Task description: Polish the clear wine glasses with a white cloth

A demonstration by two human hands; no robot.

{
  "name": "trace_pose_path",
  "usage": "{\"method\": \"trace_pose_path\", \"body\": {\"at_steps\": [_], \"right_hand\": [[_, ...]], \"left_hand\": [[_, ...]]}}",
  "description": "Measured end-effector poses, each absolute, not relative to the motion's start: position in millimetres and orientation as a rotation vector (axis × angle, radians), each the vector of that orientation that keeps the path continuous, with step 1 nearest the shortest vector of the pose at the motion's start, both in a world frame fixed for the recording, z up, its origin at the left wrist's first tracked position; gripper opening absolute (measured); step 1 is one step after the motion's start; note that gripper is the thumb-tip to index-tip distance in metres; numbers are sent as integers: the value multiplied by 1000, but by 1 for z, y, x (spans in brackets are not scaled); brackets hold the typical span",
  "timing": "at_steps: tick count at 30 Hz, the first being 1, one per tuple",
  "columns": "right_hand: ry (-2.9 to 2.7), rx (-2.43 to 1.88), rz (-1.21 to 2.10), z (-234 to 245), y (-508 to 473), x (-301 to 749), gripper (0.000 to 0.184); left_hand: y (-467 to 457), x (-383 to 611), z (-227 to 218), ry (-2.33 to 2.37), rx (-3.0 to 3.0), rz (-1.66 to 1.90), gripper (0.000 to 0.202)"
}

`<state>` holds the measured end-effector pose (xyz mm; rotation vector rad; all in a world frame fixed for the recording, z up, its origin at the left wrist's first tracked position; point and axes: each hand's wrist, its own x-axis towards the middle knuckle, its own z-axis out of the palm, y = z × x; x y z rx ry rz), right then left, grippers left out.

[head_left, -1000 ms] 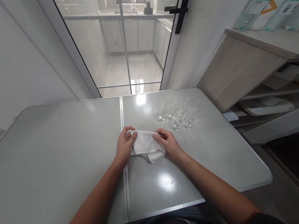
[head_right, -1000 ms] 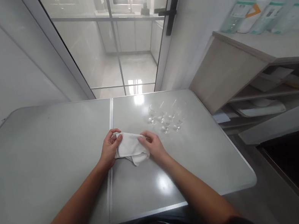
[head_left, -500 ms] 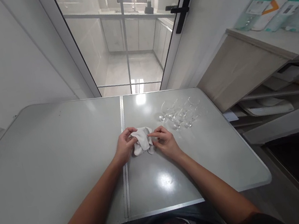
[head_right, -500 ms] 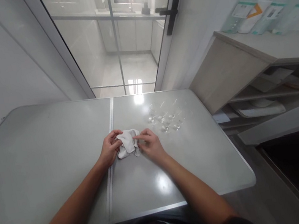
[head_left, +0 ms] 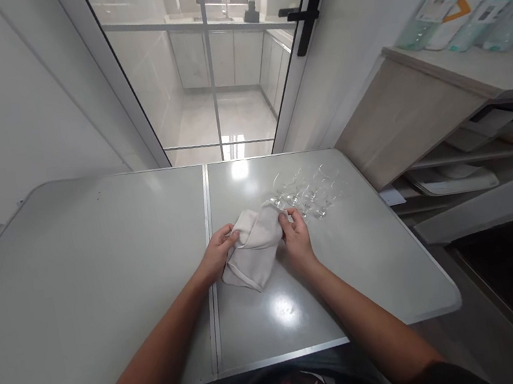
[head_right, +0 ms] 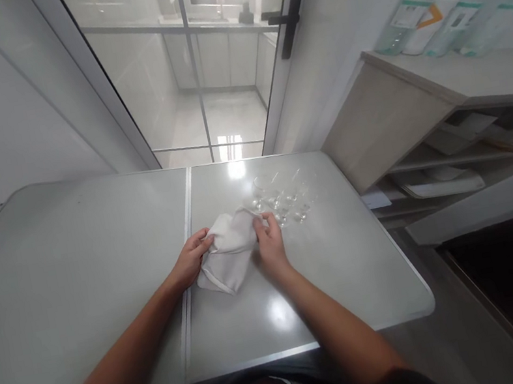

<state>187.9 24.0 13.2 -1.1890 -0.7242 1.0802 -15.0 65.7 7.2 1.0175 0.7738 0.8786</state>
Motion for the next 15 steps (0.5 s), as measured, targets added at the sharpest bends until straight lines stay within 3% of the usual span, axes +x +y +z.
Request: {"method": "trace_pose_path", "body": {"at_steps": [4, 8, 15], "right_hand": [[-625, -1070, 1307, 15, 28, 187, 36], [-677, -1002, 1354, 19, 28, 190, 53], [-797, -886, 1451, 33, 19, 196, 36]], "left_hand": [[63, -15, 7, 764, 1044, 809, 36], [63, -16, 11, 747, 1014, 834, 47], [61, -18, 22, 735, 1111, 853, 47]]}}
